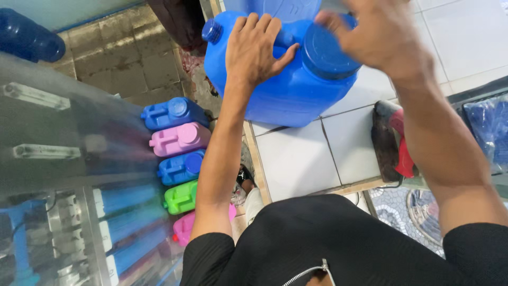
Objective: The person fills a blue plastic water jug from a tap, secures the cap, and uses a heat gun to shrink-wrap a label around the neck. They repeat the process with a second jug, filling it and applying a label with the heat gun.
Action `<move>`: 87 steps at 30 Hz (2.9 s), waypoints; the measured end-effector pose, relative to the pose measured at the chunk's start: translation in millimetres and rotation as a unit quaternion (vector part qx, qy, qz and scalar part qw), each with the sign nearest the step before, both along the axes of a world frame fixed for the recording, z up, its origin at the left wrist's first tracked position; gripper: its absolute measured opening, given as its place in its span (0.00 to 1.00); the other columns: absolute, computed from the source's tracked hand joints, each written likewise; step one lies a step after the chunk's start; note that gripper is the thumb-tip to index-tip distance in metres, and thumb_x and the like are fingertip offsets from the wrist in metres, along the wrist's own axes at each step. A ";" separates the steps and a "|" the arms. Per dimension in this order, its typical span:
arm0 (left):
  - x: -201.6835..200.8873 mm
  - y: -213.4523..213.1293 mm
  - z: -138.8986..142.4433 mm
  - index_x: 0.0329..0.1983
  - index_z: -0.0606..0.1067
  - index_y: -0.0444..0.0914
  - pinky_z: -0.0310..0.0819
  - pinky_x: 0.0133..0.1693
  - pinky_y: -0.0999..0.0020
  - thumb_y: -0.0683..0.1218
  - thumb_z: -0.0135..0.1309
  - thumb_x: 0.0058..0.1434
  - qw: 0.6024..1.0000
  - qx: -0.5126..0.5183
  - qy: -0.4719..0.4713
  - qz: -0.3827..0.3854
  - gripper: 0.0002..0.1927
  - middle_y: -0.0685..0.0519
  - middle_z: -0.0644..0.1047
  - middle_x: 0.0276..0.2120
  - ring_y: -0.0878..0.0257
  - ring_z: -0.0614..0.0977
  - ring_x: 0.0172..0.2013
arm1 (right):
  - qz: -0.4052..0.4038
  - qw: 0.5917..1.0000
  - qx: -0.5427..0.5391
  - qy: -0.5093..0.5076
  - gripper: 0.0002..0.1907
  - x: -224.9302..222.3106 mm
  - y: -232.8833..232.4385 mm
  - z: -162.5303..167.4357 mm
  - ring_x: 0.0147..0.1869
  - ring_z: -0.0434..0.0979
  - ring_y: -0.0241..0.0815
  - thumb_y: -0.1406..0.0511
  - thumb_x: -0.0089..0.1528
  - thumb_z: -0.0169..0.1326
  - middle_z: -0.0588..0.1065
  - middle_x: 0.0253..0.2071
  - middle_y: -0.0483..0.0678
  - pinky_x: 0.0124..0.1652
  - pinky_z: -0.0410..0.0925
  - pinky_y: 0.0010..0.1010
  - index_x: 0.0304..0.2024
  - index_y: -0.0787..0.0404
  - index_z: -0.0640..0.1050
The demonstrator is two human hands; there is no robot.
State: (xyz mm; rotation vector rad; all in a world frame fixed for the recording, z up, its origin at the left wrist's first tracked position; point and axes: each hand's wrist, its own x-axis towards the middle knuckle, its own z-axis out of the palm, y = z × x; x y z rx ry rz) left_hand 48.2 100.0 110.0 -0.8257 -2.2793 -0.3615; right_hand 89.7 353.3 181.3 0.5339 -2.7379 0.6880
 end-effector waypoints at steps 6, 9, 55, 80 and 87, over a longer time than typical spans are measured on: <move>0.5 1.7 0.6 0.39 0.74 0.38 0.65 0.46 0.58 0.62 0.63 0.57 1.000 -0.002 -0.023 -0.007 0.24 0.50 0.74 0.35 0.52 0.74 0.40 | -0.014 0.986 0.103 0.131 0.14 -3.4 -28.3 -50.3 0.65 0.66 0.52 0.51 0.70 0.58 0.72 0.59 0.47 0.58 0.60 0.52 0.51 0.48 0.83; -1.3 -0.1 0.3 0.39 0.73 0.38 0.65 0.45 0.57 0.62 0.63 0.59 1.000 -0.016 -0.015 -0.005 0.24 0.49 0.73 0.35 0.52 0.74 0.40 | -0.004 0.984 0.110 0.140 0.14 -7.0 -29.7 -68.1 0.66 0.64 0.52 0.51 0.71 0.57 0.72 0.60 0.46 0.56 0.57 0.55 0.52 0.48 0.83; 6.9 3.3 7.2 0.40 0.75 0.36 0.66 0.51 0.55 0.50 0.56 0.55 0.994 0.074 -0.071 -0.021 0.14 0.49 0.75 0.38 0.51 0.74 0.42 | 0.061 0.982 0.156 0.085 0.34 8.3 -18.6 -30.6 0.68 0.63 0.54 0.46 0.57 0.66 0.67 0.67 0.48 0.52 0.60 0.54 0.64 0.46 0.77; 9.6 17.0 4.6 0.33 0.70 0.35 0.63 0.57 0.49 0.49 0.56 0.51 0.984 0.148 -0.098 0.014 0.13 0.43 0.70 0.35 0.45 0.72 0.42 | 0.275 0.936 0.211 0.064 0.29 -29.8 -9.8 -8.7 0.68 0.65 0.59 0.49 0.51 0.63 0.68 0.64 0.50 0.50 0.61 0.55 0.54 0.48 0.77; 10.7 21.5 2.4 0.34 0.70 0.36 0.63 0.60 0.48 0.48 0.54 0.52 0.975 0.187 -0.115 0.027 0.13 0.45 0.71 0.37 0.46 0.73 0.44 | 0.215 0.953 0.212 0.035 0.30 -26.2 -18.2 -11.3 0.68 0.64 0.59 0.49 0.47 0.64 0.69 0.63 0.48 0.51 0.61 0.58 0.51 0.47 0.78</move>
